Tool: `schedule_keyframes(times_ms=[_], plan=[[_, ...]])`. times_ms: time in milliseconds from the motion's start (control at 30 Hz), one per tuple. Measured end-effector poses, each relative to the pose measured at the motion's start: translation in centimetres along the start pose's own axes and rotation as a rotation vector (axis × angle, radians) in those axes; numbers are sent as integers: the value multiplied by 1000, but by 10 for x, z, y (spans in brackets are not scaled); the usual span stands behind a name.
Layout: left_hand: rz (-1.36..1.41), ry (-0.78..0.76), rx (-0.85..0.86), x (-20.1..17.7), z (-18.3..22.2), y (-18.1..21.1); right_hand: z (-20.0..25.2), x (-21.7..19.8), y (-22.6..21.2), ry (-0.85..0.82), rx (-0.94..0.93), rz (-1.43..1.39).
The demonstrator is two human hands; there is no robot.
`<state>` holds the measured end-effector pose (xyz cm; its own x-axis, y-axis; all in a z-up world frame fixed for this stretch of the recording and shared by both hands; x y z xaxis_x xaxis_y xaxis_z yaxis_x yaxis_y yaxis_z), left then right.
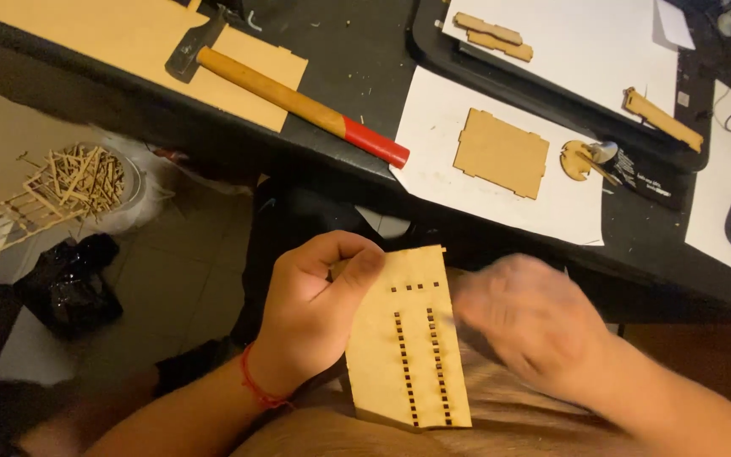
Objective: Cleaning and finishing laser-cut wooden pieces using a small tool and hammer for assembly.
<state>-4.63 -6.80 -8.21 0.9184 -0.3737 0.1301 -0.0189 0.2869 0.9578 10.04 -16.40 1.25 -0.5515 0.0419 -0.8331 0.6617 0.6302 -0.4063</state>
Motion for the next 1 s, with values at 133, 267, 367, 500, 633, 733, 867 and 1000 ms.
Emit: schedule_keyframes(times_ms=[133, 267, 367, 500, 633, 733, 867, 1000], plan=[[-25, 29, -1, -6, 1, -5, -1, -1, -13, -136, 15, -116], [-6, 6, 73, -3, 4, 3, -16, -12, 4, -16, 165, -41], [41, -13, 91, -1, 6, 7, -19, -11, 6, -30, 152, -13], [-89, 53, 104, -10, 5, 10, -13, -3, -15, -219, -12, -80], [-42, 3, 93, -7, 6, 8, -19, -11, -13, -231, 22, -94], [-39, -15, 194, -2, 6, 14, -32, -18, 4, -88, 123, -55], [124, -31, 201, -1, 6, 4, -31, -6, 6, 0, 171, -182], [156, -50, 197, -1, 5, -1, -11, 1, -12, -1, 41, -144]])
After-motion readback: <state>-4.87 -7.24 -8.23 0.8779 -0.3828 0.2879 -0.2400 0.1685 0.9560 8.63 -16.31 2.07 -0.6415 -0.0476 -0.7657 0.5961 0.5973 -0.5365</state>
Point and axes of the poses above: each hand's wrist, its own z-axis away from the middle knuckle, its own x-axis out of the palm, y = z × x, the point moved 8 cm from there along -z, towards the middle knuckle, and after that the axes turned 2 degrees about y, right-handed, at the moved point
